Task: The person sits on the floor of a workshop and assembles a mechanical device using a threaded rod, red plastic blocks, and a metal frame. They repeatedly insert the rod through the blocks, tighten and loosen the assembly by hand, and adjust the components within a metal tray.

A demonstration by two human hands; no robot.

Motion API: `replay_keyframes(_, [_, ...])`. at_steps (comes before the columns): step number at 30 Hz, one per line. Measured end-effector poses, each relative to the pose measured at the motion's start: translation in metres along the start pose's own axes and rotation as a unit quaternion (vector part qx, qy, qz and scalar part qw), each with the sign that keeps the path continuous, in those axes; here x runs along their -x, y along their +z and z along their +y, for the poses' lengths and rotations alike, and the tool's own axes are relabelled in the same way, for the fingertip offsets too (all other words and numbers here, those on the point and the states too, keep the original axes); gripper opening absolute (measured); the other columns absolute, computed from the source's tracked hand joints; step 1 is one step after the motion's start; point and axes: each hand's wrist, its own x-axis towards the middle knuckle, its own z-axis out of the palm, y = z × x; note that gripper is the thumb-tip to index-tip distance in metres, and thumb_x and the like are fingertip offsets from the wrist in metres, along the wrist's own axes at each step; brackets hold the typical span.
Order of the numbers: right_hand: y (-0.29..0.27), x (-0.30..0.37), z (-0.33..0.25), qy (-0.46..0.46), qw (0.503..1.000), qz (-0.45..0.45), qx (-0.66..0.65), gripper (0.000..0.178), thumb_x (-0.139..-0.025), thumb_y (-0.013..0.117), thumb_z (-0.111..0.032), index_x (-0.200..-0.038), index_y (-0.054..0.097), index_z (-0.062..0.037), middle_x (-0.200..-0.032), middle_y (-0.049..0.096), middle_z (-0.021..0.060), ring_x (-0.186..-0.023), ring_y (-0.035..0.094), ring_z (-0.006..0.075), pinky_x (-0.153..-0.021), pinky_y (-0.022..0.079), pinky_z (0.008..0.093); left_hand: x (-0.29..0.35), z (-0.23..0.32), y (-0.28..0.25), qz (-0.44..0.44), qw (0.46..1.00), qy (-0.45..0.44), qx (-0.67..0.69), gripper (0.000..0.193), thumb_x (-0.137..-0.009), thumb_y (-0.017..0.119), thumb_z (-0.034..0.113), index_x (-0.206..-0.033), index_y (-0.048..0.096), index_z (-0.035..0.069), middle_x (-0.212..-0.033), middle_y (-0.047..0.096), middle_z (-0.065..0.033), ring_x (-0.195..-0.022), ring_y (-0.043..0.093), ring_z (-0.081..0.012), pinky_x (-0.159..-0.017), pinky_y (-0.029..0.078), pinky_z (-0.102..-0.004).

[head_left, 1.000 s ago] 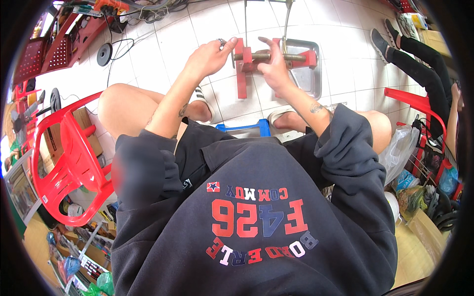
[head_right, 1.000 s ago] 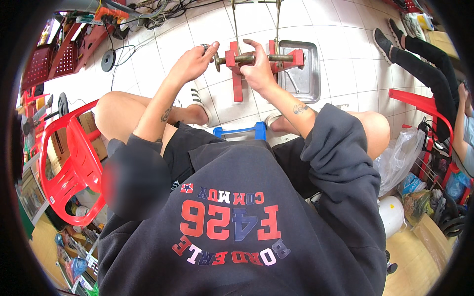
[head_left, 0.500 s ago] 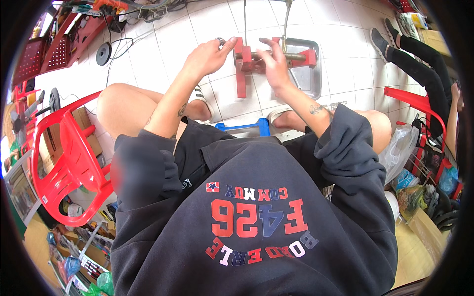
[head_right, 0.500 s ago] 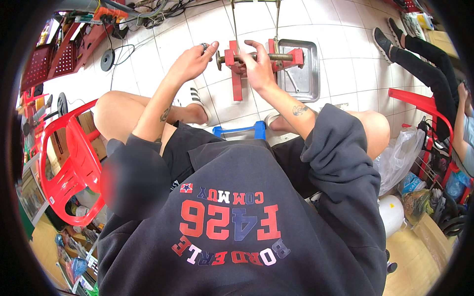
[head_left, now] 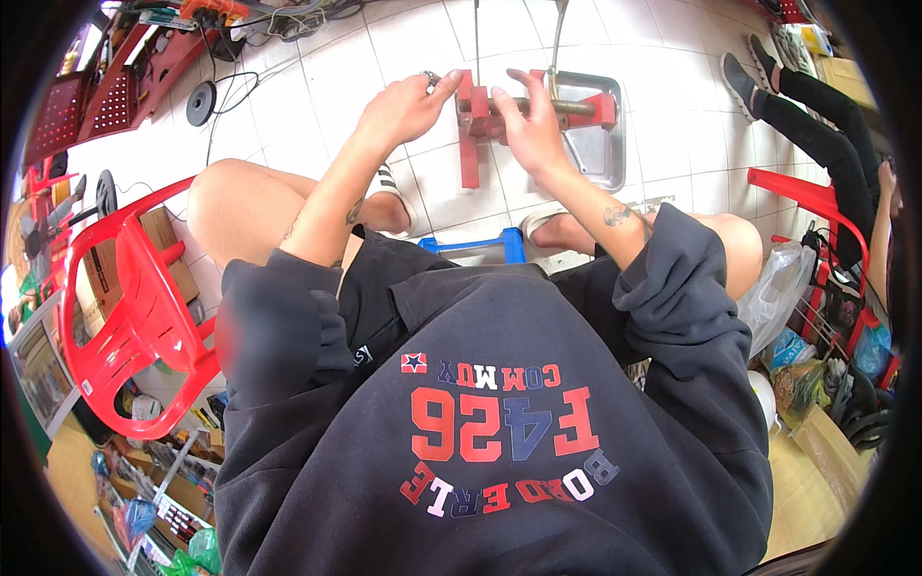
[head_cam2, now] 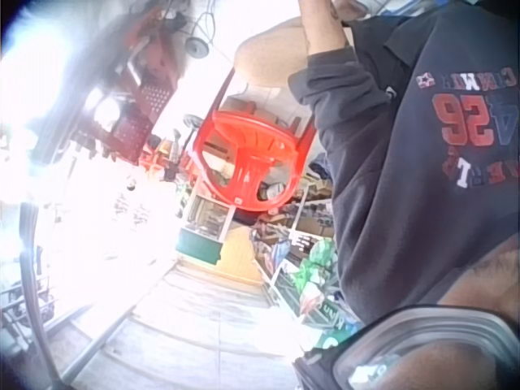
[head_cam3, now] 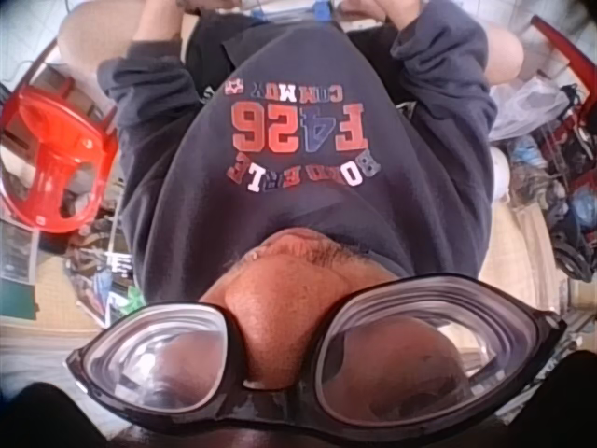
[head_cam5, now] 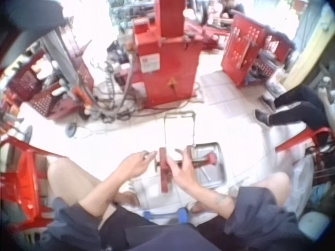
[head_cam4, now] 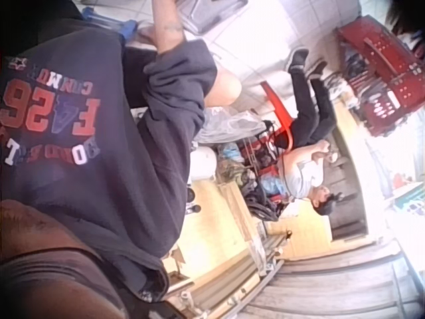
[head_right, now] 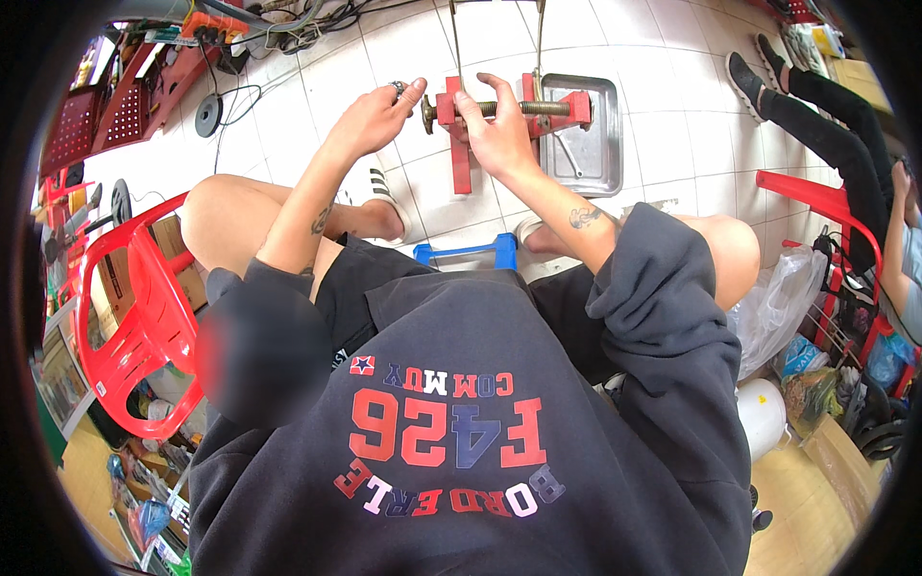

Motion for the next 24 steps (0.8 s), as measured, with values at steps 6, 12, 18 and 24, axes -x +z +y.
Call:
replay_keyframes(6, [-0.009,-0.017,0.019,-0.034,0.997,-0.036,0.068,0.044,-0.102,0.057,-0.027,-0.137,0.048,-0.0006,-0.089,0.07,0.0158,-0.07,0.068,0.014,-0.063,0.055,0.0291,0.001,0.002,0.0,-0.006,1.0,-0.002,-0.008,0.091,-0.096,0.032,0.077,-0.11,0.071,-0.004,-0.1,0.072,-0.0283,-0.103,0.069,-0.0414,-0.09,0.053,-0.0485])
replay_keyframes(12, [-0.003,0.0,0.01,0.032,0.991,-0.047,-0.119,0.059,-0.098,0.059,-0.018,-0.148,0.032,-0.0018,-0.092,0.069,0.0165,-0.075,0.067,0.0143,-0.065,0.056,0.0289,-0.002,-0.001,0.004,0.004,1.0,0.001,-0.004,0.088,-0.097,0.033,0.076,-0.105,0.07,-0.004,-0.097,0.071,-0.0269,-0.099,0.069,-0.0408,-0.088,0.053,-0.0471])
replay_keyframes(18, [-0.012,-0.012,0.009,0.026,0.998,-0.057,0.022,0.061,-0.095,0.059,-0.019,-0.15,0.036,-0.0039,-0.11,0.069,0.0168,-0.09,0.07,0.0166,-0.071,0.054,0.0286,-0.002,0.0,0.007,0.013,1.0,0.002,0.007,0.083,-0.098,0.037,0.073,-0.096,0.071,-0.003,-0.093,0.072,-0.0231,-0.094,0.07,-0.0376,-0.086,0.052,-0.0436])
replay_keyframes(24, [-0.005,0.001,-0.007,0.095,0.993,-0.043,-0.058,0.049,-0.103,0.057,-0.031,-0.144,0.046,-0.0067,-0.1,0.071,0.0112,-0.079,0.069,0.0146,-0.064,0.051,0.0282,-0.003,-0.002,0.006,0.002,1.0,0.002,0.012,0.09,-0.096,0.033,0.076,-0.106,0.072,-0.005,-0.1,0.071,-0.0294,-0.102,0.069,-0.0424,-0.09,0.053,-0.0487])
